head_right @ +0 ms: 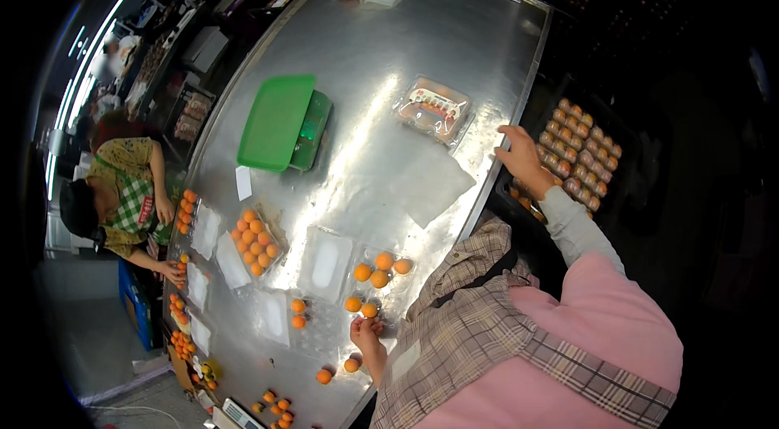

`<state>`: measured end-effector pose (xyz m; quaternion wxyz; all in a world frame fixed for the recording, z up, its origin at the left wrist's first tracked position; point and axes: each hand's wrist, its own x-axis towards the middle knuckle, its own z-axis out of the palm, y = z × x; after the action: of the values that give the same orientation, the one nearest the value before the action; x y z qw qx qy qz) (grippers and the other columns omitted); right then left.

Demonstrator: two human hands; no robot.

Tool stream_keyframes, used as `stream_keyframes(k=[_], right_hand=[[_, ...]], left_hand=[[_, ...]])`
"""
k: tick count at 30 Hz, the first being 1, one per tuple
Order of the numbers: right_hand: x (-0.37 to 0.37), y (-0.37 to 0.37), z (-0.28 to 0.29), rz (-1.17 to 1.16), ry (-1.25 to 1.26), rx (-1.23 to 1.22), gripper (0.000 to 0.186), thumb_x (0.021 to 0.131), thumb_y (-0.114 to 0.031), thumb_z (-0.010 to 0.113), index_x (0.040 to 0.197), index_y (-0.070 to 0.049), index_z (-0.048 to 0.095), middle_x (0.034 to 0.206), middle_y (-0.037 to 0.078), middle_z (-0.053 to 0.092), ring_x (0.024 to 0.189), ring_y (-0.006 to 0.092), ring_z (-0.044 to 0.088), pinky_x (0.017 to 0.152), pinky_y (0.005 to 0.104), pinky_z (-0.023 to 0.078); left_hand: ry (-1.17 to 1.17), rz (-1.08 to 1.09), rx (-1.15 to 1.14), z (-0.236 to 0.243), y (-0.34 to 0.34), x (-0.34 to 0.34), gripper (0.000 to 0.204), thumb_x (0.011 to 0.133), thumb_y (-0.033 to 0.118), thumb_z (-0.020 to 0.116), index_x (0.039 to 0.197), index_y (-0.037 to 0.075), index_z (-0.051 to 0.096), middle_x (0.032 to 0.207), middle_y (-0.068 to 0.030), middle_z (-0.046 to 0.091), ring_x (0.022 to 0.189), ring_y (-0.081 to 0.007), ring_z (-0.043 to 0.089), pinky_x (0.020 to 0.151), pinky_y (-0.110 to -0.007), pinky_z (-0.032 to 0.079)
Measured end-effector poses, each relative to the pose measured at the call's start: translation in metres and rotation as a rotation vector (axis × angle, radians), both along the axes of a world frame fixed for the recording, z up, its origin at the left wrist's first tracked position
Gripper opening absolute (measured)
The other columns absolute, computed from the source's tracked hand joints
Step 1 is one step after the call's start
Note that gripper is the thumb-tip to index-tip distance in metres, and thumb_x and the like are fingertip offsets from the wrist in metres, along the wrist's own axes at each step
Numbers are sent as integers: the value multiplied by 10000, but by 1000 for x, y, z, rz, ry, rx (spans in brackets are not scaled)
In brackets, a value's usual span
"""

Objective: The person sorts small orange fruits on a metal table, picking them up one by one and placing them into clear plastic packaging trays. The person arranges the fruits neatly within the trays and occasionally moves completed packages aside.

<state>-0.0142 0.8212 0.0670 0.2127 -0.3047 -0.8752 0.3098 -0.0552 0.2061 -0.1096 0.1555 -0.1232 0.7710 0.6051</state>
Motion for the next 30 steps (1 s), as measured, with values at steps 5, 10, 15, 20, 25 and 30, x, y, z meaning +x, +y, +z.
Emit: stream_keyframes(k=[5, 10, 15, 20, 25, 30], right_hand=[[80, 12, -7, -255, -261, -42, 379, 793, -161, 762, 1134, -23, 669, 1104, 203, 684, 1051, 356, 669, 907, 444, 527], [147, 2, -54, -119, -513, 56, 434, 756, -204, 785, 1121, -3, 664, 1081, 202, 688, 1026, 389, 670, 898, 477, 531], [128, -13, -49, -171, -630, 75, 419, 778, -239, 772, 1103, -2, 653, 1121, 206, 667, 1046, 396, 663, 910, 494, 530], [119, -19, -57, -139, -772, 266, 410, 792, -246, 757, 1131, -46, 643, 1094, 179, 687, 1075, 360, 656, 932, 504, 506], [117, -24, -59, -160, -654, 301, 485, 743, -144, 758, 1202, -54, 631, 1040, 179, 698, 1124, 363, 626, 958, 513, 490], [124, -4, -60, -9, -492, 195, 523, 723, -117, 737, 1234, -47, 648, 1095, 228, 687, 1081, 437, 630, 934, 514, 522]], left_hand=[[-232, 150, 86, 53, 32, -2, 185, 870, 3, 636, 968, 97, 510, 757, -118, 680, 571, -192, 668, 491, -257, 486], [-316, 142, 72, 54, 34, -17, 217, 860, 25, 650, 995, 120, 510, 778, -110, 684, 591, -190, 667, 506, -262, 494], [-370, 196, 231, 90, 45, -23, 225, 845, 33, 675, 991, 118, 526, 782, -106, 678, 607, -188, 662, 525, -269, 514], [-233, -98, -79, 20, -3, -27, 207, 891, 286, 710, 958, 90, 718, 773, -5, 701, 699, -138, 671, 597, -336, 534], [-202, -10, -49, -3, -1, -31, 205, 850, 23, 664, 957, 126, 523, 773, -81, 664, 609, -172, 657, 514, -250, 506], [-128, -96, -28, -30, -12, -30, 187, 847, 10, 642, 952, 118, 531, 784, -78, 662, 597, -165, 650, 492, -254, 499]])
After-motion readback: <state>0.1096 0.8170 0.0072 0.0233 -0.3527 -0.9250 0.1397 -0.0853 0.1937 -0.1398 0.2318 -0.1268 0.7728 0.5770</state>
